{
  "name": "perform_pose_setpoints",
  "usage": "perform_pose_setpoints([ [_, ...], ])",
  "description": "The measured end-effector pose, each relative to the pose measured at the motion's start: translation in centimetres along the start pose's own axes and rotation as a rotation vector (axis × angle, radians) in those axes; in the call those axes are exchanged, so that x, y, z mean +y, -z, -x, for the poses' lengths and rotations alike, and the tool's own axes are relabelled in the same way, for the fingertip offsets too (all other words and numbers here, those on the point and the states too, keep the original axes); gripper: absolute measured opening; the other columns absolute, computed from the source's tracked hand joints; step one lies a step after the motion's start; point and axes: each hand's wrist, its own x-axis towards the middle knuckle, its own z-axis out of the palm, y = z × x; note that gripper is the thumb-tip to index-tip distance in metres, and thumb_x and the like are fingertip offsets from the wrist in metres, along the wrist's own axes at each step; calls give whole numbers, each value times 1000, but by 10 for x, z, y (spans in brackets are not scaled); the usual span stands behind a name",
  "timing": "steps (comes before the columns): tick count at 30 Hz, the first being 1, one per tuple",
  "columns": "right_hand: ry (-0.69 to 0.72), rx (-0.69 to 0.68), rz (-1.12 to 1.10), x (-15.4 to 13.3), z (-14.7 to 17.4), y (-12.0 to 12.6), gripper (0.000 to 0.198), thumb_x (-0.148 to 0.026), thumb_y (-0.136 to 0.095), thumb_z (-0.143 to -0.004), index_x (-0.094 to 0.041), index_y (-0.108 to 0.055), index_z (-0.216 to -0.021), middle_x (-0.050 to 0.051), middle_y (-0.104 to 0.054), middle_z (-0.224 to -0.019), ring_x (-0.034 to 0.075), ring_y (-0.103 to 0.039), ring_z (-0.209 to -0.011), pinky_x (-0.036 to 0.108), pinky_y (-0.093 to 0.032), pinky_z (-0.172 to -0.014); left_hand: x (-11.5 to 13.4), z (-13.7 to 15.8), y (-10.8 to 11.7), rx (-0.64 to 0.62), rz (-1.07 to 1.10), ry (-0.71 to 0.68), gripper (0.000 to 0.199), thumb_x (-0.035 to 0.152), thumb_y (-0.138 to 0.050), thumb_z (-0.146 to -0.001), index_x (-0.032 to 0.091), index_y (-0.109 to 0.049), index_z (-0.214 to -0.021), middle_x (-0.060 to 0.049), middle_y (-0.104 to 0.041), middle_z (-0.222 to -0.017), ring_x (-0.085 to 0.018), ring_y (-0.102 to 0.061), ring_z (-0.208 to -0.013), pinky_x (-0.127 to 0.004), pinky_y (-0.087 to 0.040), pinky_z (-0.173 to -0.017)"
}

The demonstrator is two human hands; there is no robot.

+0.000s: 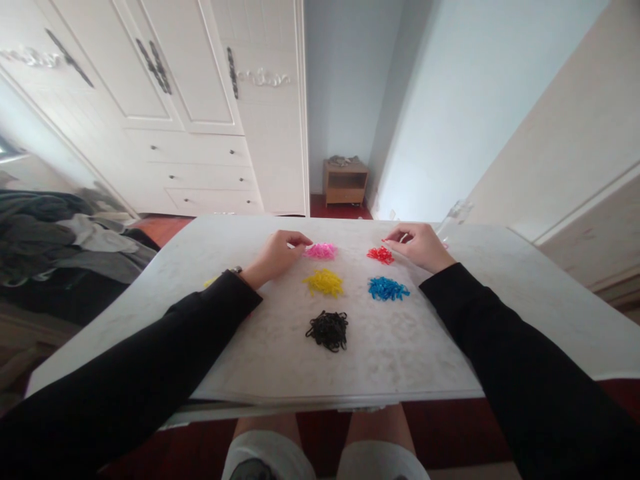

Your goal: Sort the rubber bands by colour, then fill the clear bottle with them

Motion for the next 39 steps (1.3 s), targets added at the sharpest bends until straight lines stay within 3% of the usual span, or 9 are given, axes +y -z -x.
perform_pose_setpoints([
  [15, 18, -99, -9, 2, 1, -1, 13, -28, -71, -74, -17, -78, -75, 5, -75, -73, 18, -66, -66, 29, -51, -61, -4, 0, -1, -12, -13, 18, 18, 21, -63, -79, 17, -77, -91, -7, -81, -93, -20, -74, -87, -32, -58, -79],
  [30, 55, -48, 27, 3, 0, -2, 16, -28, -66, -80, -17, -77, -77, 7, -75, -79, 19, -66, -73, 30, -51, -66, 0, 1, -2, -11, -30, 13, 17, 20, -64, -77, 17, -75, -90, -8, -79, -93, -19, -72, -86, -30, -56, -74],
  [33, 62, -40, 41, 5, 0, -3, 17, -29, -65, -81, -16, -76, -77, 7, -75, -80, 19, -67, -74, 29, -52, -66, 5, -3, 15, -37, -7, -10, 16, 21, -65, -77, 15, -75, -87, -8, -79, -90, -17, -70, -81, -28, -55, -73],
  [36, 82, -20, 51, 6, -1, -5, 18, -29, -64, -81, -17, -76, -76, 7, -75, -81, 19, -67, -73, 30, -53, -66, 10, -7, 49, -90, 14, -19, 19, 30, -71, -77, 14, -76, -86, -7, -77, -82, -16, -66, -74, -27, -52, -69],
  [39, 96, -9, 55, 8, -2, -6, 17, -29, -65, -80, -17, -76, -75, 7, -75, -80, 19, -67, -71, 30, -53, -64, 7, -7, 85, -277, -91, 63, 24, 37, -72, -77, 15, -78, -85, -4, -73, -72, -14, -62, -66, -26, -46, -63],
])
